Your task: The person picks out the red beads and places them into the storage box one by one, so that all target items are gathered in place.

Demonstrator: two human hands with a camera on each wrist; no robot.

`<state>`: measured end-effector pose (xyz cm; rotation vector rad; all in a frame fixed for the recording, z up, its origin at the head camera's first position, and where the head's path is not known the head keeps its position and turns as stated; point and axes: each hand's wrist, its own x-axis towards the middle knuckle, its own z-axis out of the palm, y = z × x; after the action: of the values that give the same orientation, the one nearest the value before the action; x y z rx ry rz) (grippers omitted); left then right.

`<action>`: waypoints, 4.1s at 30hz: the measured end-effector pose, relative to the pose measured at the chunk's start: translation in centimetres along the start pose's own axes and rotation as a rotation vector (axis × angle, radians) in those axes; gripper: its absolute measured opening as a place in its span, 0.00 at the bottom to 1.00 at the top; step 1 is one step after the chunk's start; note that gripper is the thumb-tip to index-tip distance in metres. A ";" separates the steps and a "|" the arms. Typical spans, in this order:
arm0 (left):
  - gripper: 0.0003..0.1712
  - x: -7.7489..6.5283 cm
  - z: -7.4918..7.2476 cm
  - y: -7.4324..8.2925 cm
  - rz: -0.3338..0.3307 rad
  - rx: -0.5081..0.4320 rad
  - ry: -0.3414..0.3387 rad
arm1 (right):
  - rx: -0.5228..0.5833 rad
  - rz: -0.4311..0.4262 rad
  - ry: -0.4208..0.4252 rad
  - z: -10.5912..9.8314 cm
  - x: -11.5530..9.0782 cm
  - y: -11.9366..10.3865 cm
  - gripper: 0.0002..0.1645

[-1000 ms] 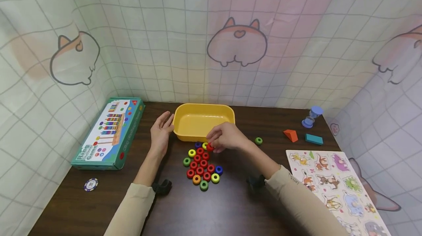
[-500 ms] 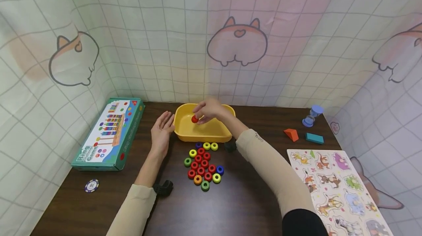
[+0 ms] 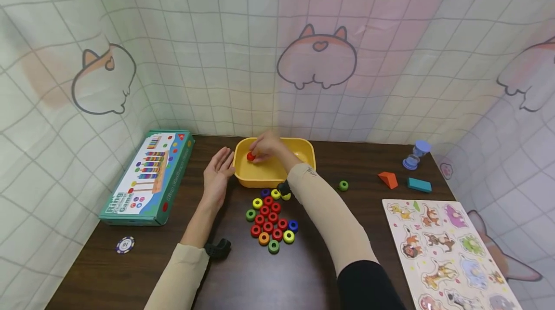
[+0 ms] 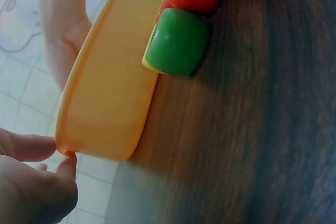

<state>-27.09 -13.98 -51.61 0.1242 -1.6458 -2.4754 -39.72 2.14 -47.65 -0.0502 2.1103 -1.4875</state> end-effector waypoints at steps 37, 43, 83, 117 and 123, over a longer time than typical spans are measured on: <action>0.36 0.2 -0.4 -0.3 0.002 0.095 -0.006 | -0.614 -0.317 -0.122 -0.1 -16.8 5.7 0.08; 0.36 0.0 -0.3 -0.1 -0.012 0.105 -0.008 | -0.636 -0.328 -0.059 0.1 -16.8 7.5 0.05; 0.35 -0.1 0.4 -0.4 0.008 0.080 -0.034 | -0.195 -0.043 -0.052 -3.0 -3.4 0.3 0.16; 0.35 0.1 -0.4 -0.5 0.010 0.077 -0.016 | -0.517 -0.469 -0.259 -1.2 -15.2 2.1 0.09; 0.34 -0.2 -0.3 -0.4 -0.007 0.098 -0.014 | -0.503 -0.383 -0.284 -0.4 -15.4 4.6 0.11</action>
<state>-26.89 -14.08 -52.06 0.1256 -1.7754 -2.4062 -25.57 9.39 -45.28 -0.8395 2.2573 -1.0190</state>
